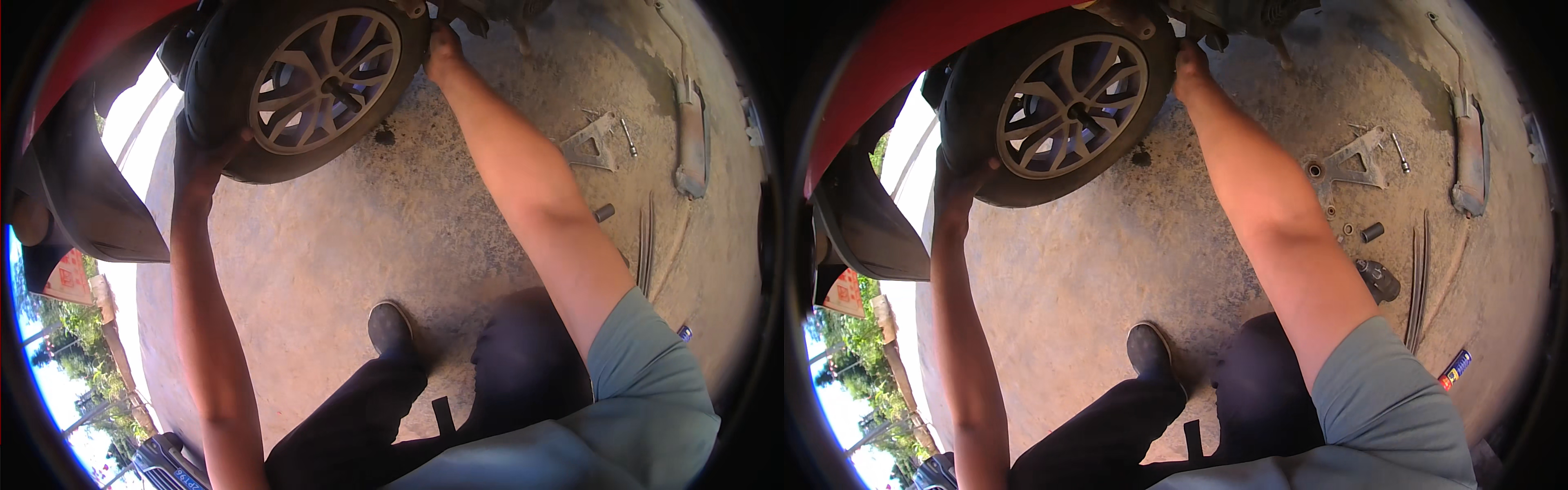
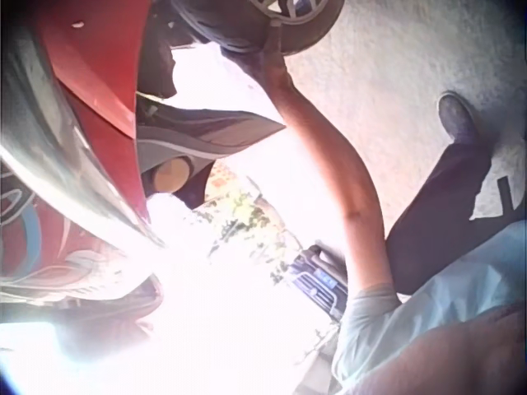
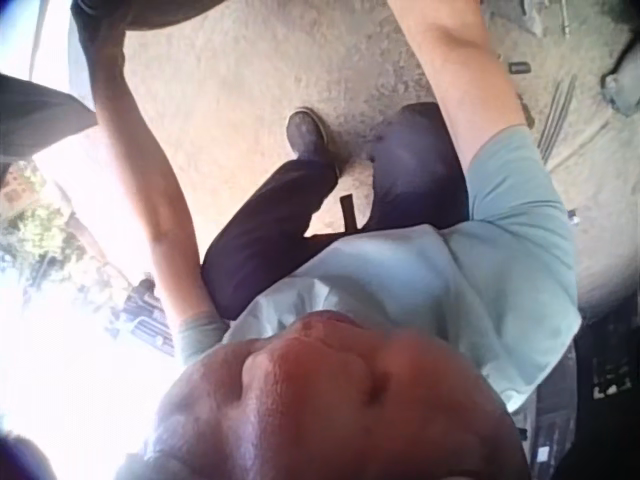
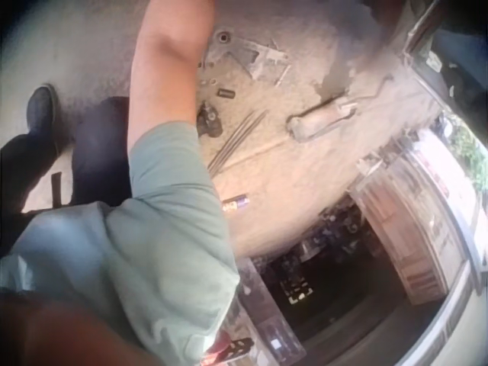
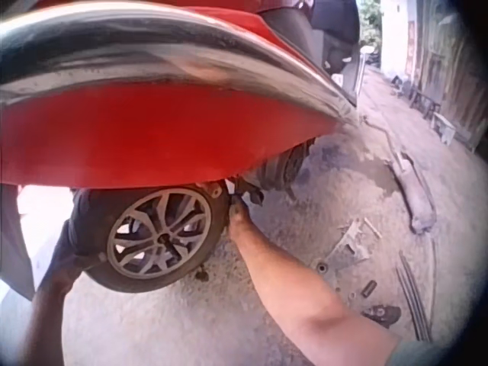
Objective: Repairing a motorcycle tire by removing it from the vehicle and using tools to adjust the wheel components.
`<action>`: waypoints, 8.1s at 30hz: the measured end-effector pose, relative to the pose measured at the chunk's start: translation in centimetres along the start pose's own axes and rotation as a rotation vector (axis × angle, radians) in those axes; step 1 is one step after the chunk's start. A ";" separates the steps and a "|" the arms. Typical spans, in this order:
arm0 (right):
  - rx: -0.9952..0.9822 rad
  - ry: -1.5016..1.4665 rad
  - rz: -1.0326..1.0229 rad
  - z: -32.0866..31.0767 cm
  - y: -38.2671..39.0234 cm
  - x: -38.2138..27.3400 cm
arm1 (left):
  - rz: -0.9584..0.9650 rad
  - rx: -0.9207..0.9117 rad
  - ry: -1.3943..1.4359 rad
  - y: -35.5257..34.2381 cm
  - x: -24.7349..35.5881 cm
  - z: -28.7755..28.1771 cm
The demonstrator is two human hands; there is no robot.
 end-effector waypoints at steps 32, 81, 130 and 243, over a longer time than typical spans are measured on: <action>-0.198 -0.464 0.177 10.3 15.0 -10.1 | 0.390 -0.160 -0.592 -7.8 14.7 6.2; -0.043 -0.008 0.034 -7.3 3.5 -1.0 | 0.171 -0.025 -0.619 -3.0 11.0 2.7; -0.164 0.490 -0.126 4.0 12.3 -9.2 | 0.118 -0.035 -0.297 -0.2 13.4 1.5; 0.771 1.962 -0.004 -52.9 50.0 -31.4 | 0.151 0.003 -0.307 8.1 14.2 3.7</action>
Point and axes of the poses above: each hand's wrist, its own y-axis away from the middle knuckle, its own z-axis out of the palm, x = y × z, the point moved 7 cm from there along -y, towards the middle knuckle, and after that the axes turned 3 degrees about x, right-handed, at the moved point
